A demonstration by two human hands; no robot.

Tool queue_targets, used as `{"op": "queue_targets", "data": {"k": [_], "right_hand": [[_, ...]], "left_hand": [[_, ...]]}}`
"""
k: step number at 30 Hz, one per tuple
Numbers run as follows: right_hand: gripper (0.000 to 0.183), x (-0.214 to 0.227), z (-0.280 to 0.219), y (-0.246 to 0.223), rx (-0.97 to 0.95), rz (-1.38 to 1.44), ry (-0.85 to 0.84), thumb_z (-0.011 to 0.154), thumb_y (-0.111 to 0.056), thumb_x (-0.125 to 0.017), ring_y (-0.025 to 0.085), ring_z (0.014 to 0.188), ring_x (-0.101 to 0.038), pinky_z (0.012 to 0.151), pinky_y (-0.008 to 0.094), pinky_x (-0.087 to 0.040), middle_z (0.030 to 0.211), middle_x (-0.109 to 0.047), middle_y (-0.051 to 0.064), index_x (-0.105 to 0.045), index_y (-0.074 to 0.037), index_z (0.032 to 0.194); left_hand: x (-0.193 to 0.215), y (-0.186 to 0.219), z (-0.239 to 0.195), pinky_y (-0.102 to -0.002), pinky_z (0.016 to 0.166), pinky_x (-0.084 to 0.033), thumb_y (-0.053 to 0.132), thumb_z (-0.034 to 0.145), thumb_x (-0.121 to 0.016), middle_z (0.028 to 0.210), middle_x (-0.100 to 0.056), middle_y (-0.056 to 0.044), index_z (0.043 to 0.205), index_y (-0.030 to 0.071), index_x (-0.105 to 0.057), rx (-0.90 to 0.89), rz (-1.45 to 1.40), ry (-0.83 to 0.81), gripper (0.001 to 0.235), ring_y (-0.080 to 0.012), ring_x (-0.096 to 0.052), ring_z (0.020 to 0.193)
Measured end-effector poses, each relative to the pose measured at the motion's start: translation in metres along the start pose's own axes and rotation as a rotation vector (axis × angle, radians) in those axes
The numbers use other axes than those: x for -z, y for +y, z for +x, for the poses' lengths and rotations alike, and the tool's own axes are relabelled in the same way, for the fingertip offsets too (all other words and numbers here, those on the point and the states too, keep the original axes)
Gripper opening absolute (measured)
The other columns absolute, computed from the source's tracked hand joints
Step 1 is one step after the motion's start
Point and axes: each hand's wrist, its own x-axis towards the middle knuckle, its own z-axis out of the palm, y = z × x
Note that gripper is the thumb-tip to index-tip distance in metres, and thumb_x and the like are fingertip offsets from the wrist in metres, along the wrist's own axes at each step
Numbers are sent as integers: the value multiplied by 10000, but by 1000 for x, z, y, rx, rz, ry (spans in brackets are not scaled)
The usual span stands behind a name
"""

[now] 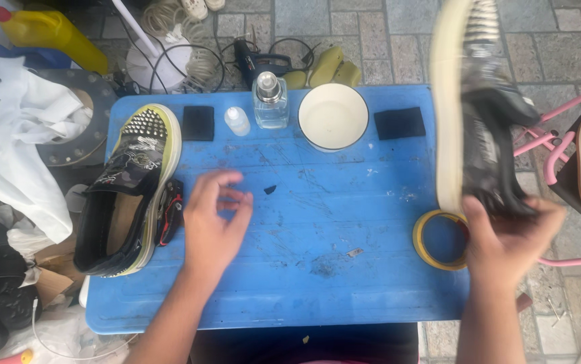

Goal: The person applies yellow masking tape to the white midsole of a black studded shoe. They smooth the tape along the sole edge, rotate the shoe to cover different sections, and then place the shoe on the table. The person then picks up the second shoe and begins applying tape to its sole.

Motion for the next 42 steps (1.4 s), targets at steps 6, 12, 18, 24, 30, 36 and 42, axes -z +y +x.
{"op": "queue_targets", "data": {"k": [6,12,18,24,30,36,42], "right_hand": [[431,52,-52,-3,-198,552,-90,928,71,-848,192,995,-661,964,299,-562,1126,-661,182,-481,33,1151],[638,31,-69,-41,-358,382,-430,615,-6,-886,321,1185,-668,831,456,-622,1372,-584,207,-457,-100,1078],[543,-33,-48,-64,356,-121,-678,645,-59,-846,486,1310,-603,1035,492,-549,1396,-549,337,-433,-92,996],[306,-78,-39,-62,299,-548,-605,668,47,-798,428,1202,-683,779,397,-595,1392,-626,322,-548,-15,833],[528,-128,-83,-52,-192,292,-569,974,56,-572,343,1399,-559,1087,421,-531,1460,-507,252,-427,-40,1472],[1007,-134,-101,-63,-565,694,-806,970,-235,-661,395,1441,-461,1172,548,-395,1576,-366,318,50,-114,1673],[1311,-150,-92,-73,-715,483,-762,725,-548,-831,355,1426,-425,1161,478,-345,1563,-361,273,-55,-74,1669]], "left_hand": [[1,32,-38,-343,978,-588,148,940,-759,1379,-671,-122,1309,53,-612,44,-376,-310,409,-190,-711,1177],[-2,37,-56,-432,1110,-484,626,843,-719,1624,-416,-109,1629,83,-206,265,-1083,-379,1085,-257,-492,1441],[24,5,-95,-431,1173,-425,601,805,-781,1518,-519,-195,1603,-38,-304,419,-1229,-213,1128,-280,-522,1403],[62,-20,-125,-320,962,-521,27,820,-827,1326,-698,-194,1582,-44,-438,488,-747,-299,859,-185,-642,1111],[26,-3,-180,-326,1083,-446,-68,825,-738,1426,-635,-218,1537,-54,-407,378,-723,182,785,-224,-608,1291],[-13,18,-204,-429,1123,-458,-25,846,-747,1525,-418,-216,1582,-24,-222,186,-906,331,904,-303,-541,1358],[-66,6,-226,-466,1104,-463,171,922,-744,1349,-464,-220,1512,-44,-367,65,-400,263,732,-304,-559,1244]]}}
